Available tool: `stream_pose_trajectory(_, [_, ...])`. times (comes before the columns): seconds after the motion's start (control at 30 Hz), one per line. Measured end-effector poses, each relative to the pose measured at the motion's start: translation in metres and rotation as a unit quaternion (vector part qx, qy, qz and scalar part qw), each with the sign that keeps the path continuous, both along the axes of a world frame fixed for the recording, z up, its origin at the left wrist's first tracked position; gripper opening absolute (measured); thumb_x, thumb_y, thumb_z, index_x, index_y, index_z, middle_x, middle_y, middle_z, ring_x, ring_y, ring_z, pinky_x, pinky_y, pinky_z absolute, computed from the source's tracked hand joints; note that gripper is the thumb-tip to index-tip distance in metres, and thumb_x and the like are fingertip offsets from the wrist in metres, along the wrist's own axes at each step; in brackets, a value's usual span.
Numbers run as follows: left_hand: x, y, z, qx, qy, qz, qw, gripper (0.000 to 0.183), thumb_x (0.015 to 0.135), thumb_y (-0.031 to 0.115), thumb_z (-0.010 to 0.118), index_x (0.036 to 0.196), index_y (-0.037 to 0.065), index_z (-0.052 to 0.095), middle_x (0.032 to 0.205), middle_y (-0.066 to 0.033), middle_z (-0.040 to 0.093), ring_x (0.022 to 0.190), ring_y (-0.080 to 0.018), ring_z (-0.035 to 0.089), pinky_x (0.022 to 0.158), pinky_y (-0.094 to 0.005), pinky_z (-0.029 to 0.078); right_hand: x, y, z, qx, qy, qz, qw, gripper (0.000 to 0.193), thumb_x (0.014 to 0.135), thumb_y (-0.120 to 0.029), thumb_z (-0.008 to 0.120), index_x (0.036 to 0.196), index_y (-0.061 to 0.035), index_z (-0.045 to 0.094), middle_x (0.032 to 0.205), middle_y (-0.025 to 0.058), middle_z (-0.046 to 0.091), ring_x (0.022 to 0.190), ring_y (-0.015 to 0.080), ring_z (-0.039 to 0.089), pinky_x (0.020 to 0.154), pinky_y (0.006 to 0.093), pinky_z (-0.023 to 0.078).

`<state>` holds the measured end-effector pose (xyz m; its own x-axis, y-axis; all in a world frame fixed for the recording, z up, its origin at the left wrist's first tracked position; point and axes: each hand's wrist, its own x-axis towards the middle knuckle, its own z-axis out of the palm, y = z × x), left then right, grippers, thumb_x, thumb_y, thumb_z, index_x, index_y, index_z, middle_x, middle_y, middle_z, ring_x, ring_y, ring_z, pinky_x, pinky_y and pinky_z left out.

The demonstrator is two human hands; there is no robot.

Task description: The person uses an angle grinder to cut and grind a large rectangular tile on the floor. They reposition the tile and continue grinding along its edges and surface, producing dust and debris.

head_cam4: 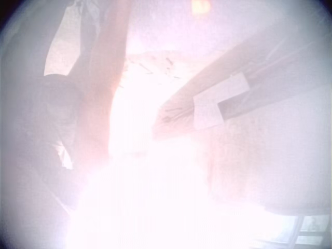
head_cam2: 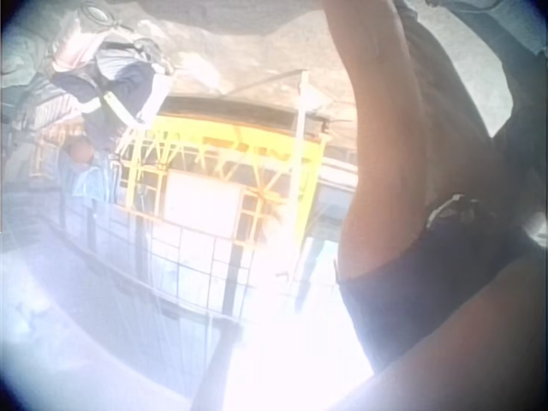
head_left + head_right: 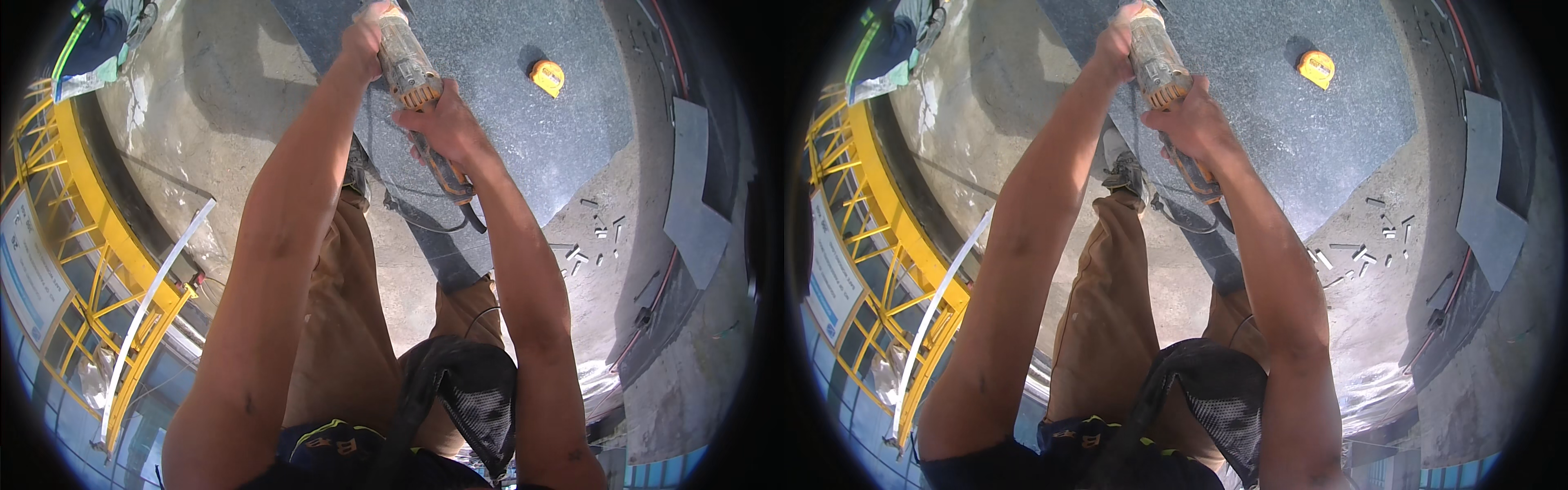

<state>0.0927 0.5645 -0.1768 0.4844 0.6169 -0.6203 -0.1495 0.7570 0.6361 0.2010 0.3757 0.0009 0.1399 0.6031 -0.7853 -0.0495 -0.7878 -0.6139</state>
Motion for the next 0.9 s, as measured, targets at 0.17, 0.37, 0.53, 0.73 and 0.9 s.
stream_pose_trajectory(0.17, [-0.001,-0.005,0.004,-0.064,0.034,-0.03,0.997,0.023,0.104,0.013,0.056,0.114,0.002,0.072,0.1,-0.0151,0.073,0.089,-0.0328,0.074,0.079,-0.0544,0.063,0.002,-0.01,0.008,-0.023,0.057,-0.027,0.998,0.097,0.086,-0.037,0.084,0.148,0.0129,0.029,0.11,0.0307,0.073,0.097,0.035,0.078,0.086,0.0447,0.063])
stream_pose_trajectory(0.37, [0.008,0.0,0.0,-0.059,0.101,0.012,0.993,0.026,0.107,0.016,0.052,0.118,0.003,0.072,0.101,-0.013,0.074,0.088,-0.0318,0.075,0.078,-0.0526,0.064,-0.002,-0.008,-0.008,0.003,0.019,-0.018,1.0,0.097,0.085,-0.037,0.085,0.148,0.0128,0.03,0.109,0.0313,0.073,0.098,0.0363,0.078,0.086,0.0451,0.063])
stream_pose_trajectory(0.53, [0.009,0.011,-0.002,-0.009,0.06,-0.005,0.998,0.029,0.11,0.024,0.052,0.122,0.004,0.07,0.107,-0.0135,0.075,0.093,-0.031,0.075,0.081,-0.0515,0.064,0.004,0.004,-0.006,0.015,0.032,-0.029,0.999,0.093,0.087,-0.032,0.084,0.147,0.0135,0.029,0.106,0.0295,0.072,0.083,0.0317,0.078,0.069,0.0414,0.063])
stream_pose_trajectory(0.73, [0.01,0.035,-0.015,-0.015,0.051,0.004,0.999,0.037,0.111,0.034,0.053,0.126,0.004,0.069,0.111,-0.0154,0.074,0.101,-0.032,0.074,0.085,-0.0538,0.063,0.008,0.023,-0.005,0.018,0.051,-0.041,0.998,0.089,0.089,-0.028,0.083,0.145,0.0139,0.029,0.101,0.0264,0.072,0.07,0.0272,0.076,0.051,0.0351,0.06])
stream_pose_trajectory(0.9, [0.009,0.047,-0.019,-0.02,0.057,-0.013,0.998,0.038,0.112,0.033,0.05,0.129,0.004,0.068,0.115,-0.0163,0.073,0.104,-0.0332,0.073,0.089,-0.056,0.062,0.011,0.028,-0.008,0.015,0.048,-0.034,0.998,0.089,0.089,-0.028,0.084,0.144,0.0141,0.028,0.099,0.0264,0.072,0.067,0.0268,0.075,0.051,0.0347,0.061])
